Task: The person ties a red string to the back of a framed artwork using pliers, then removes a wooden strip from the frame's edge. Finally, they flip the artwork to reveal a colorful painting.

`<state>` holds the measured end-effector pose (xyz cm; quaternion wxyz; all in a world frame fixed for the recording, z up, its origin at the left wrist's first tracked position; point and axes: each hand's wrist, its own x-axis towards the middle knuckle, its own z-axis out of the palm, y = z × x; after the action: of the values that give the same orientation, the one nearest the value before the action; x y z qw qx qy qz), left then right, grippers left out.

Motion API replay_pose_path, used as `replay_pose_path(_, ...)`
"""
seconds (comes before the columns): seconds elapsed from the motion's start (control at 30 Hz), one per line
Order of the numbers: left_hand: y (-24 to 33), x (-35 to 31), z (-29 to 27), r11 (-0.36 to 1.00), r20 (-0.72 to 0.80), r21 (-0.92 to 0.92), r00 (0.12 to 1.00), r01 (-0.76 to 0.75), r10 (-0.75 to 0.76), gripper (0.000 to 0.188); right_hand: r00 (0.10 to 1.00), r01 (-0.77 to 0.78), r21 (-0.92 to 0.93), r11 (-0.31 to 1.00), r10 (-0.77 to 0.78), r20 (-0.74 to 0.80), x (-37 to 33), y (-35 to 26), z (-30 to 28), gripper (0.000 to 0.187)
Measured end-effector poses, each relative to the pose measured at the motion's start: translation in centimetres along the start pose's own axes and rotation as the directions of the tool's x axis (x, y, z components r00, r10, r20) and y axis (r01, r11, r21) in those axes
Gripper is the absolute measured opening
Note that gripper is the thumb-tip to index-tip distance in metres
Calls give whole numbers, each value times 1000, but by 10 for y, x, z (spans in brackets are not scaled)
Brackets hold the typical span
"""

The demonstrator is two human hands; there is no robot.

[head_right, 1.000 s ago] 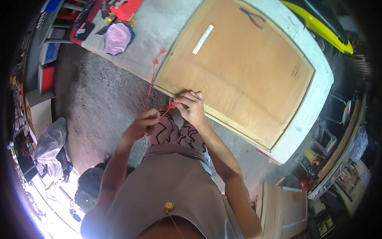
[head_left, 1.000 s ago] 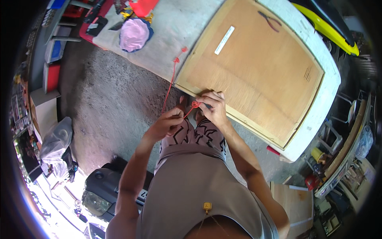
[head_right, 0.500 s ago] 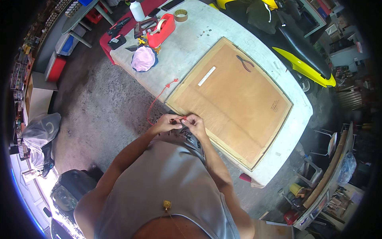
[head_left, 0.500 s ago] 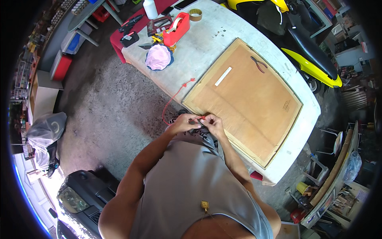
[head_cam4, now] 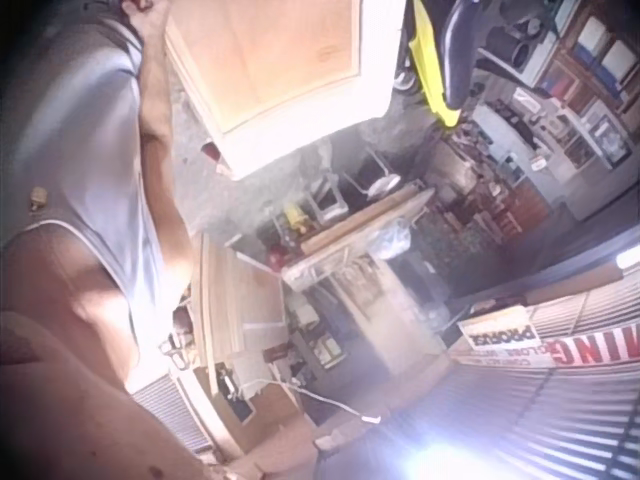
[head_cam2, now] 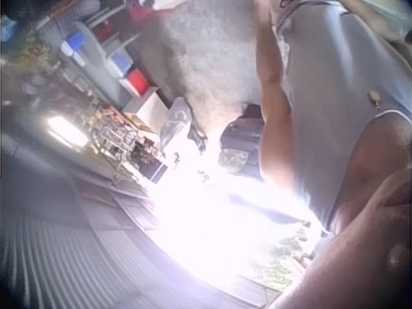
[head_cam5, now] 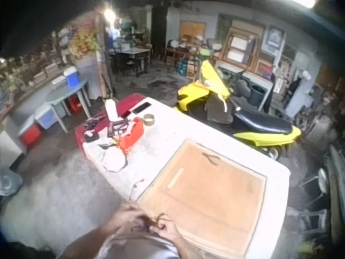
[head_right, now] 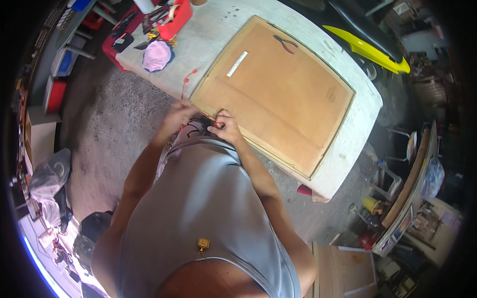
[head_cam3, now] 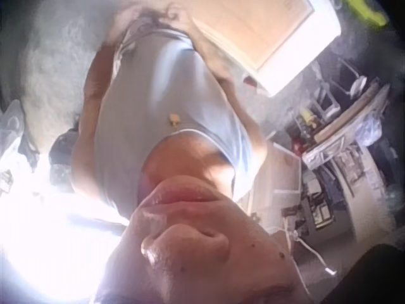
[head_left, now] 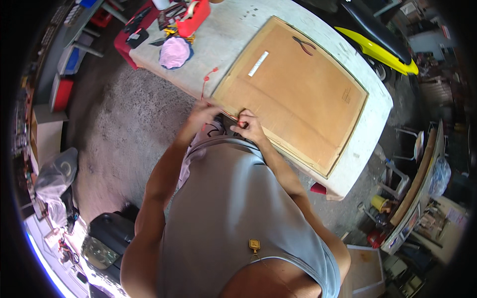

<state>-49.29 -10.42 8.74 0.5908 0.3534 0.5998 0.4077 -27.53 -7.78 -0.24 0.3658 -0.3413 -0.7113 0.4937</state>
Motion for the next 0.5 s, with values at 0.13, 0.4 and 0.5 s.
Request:
replay_pose_path(0.13, -17, -6, -64, 797, -39, 566, 959, -212, 282, 19, 969, -212, 412, 886, 245, -27, -3, 5, -2, 39)
replay_pose_path(0.4, 156, -112, -203, 795, -449, 588, 757, -150, 475, 36, 917, -330, 164, 929, 357, -178, -7, 7, -23, 41)
replay_pose_path(0.5, 221, -100, -215, 584, -230, 796, 811, -162, 539, 34, 944, -313, 33, 949, 314, -102, 32, -18, -10, 32)
